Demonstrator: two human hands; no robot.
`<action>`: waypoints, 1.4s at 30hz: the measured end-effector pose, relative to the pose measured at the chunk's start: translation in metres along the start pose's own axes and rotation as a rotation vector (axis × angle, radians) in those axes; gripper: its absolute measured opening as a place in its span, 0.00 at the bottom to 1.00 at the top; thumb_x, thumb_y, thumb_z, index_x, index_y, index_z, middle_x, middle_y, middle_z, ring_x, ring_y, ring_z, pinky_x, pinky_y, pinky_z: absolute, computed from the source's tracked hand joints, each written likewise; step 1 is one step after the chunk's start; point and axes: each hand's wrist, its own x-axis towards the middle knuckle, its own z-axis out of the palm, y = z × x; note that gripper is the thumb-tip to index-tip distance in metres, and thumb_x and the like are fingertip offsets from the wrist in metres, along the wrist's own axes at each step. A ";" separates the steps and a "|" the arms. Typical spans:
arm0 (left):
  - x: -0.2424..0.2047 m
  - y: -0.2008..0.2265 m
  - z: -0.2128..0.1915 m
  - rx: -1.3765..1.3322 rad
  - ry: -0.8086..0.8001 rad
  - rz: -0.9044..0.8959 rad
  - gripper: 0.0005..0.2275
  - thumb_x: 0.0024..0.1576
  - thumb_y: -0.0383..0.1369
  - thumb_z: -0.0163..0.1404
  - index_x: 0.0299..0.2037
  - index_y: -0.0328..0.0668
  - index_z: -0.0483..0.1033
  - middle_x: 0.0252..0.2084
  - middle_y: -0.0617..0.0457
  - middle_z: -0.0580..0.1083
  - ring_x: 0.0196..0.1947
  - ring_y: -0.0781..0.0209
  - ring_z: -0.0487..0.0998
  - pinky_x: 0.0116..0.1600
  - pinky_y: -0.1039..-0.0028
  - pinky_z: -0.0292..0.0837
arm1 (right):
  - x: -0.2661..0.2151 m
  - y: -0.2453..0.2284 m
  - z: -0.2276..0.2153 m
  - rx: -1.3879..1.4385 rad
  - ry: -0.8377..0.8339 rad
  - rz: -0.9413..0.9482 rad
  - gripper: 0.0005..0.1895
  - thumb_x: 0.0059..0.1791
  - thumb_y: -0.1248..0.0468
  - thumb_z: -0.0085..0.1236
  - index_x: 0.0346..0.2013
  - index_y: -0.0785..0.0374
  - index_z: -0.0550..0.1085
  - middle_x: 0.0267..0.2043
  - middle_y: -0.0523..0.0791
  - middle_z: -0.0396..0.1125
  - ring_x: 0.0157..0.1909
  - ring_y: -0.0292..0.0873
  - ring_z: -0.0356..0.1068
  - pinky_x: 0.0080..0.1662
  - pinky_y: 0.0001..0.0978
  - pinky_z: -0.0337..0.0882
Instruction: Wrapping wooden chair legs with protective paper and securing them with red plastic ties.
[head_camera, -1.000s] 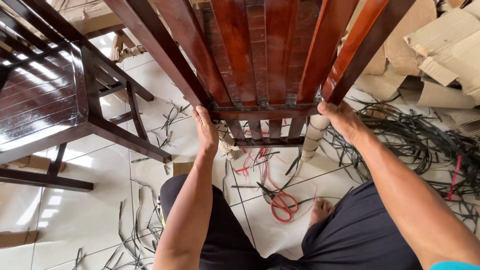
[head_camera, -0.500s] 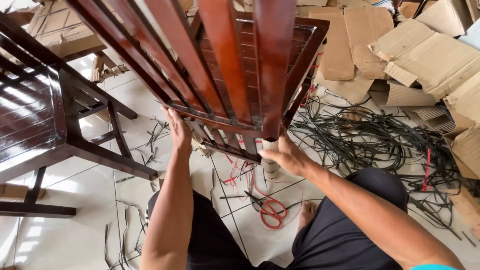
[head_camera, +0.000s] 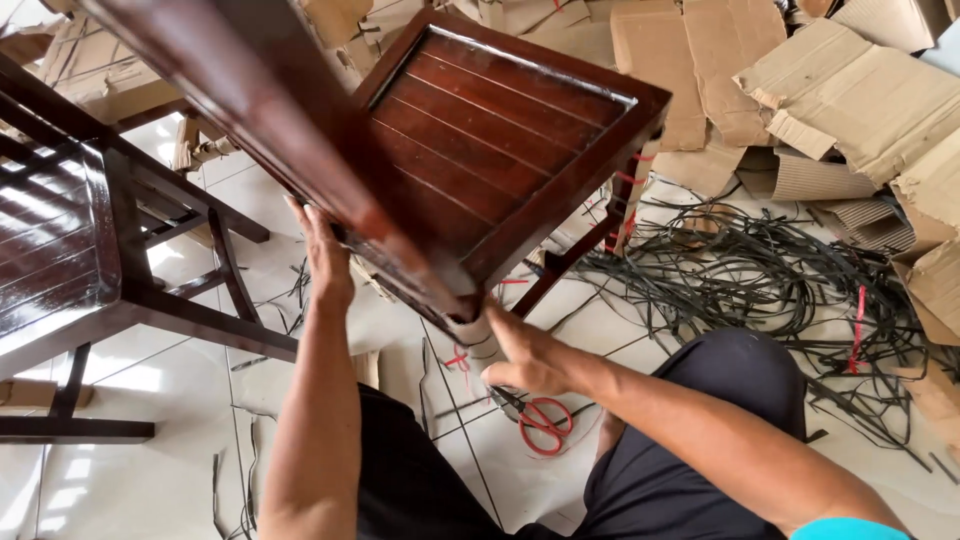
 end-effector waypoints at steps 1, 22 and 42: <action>0.024 -0.069 -0.047 0.002 -0.002 -0.003 0.27 0.74 0.53 0.29 0.78 0.63 0.31 0.79 0.30 0.35 0.76 0.20 0.34 0.64 0.18 0.44 | 0.000 -0.009 0.003 0.003 0.000 0.002 0.55 0.46 0.60 0.55 0.77 0.68 0.33 0.80 0.60 0.30 0.80 0.59 0.31 0.75 0.54 0.36; -0.183 0.047 -0.021 0.130 -0.211 -0.203 0.27 0.59 0.55 0.29 0.54 0.47 0.70 0.61 0.41 0.69 0.60 0.48 0.70 0.61 0.43 0.71 | -0.068 0.098 -0.137 -0.220 0.746 0.716 0.20 0.55 0.59 0.49 0.21 0.63 0.61 0.26 0.48 0.60 0.28 0.42 0.56 0.32 0.40 0.62; -0.239 -0.030 -0.002 0.402 -0.254 0.038 0.27 0.58 0.61 0.34 0.47 0.44 0.64 0.36 0.49 0.71 0.34 0.53 0.69 0.41 0.57 0.65 | -0.007 0.181 -0.136 0.547 1.248 0.511 0.46 0.49 0.35 0.14 0.72 0.55 0.58 0.75 0.47 0.54 0.78 0.47 0.47 0.75 0.40 0.44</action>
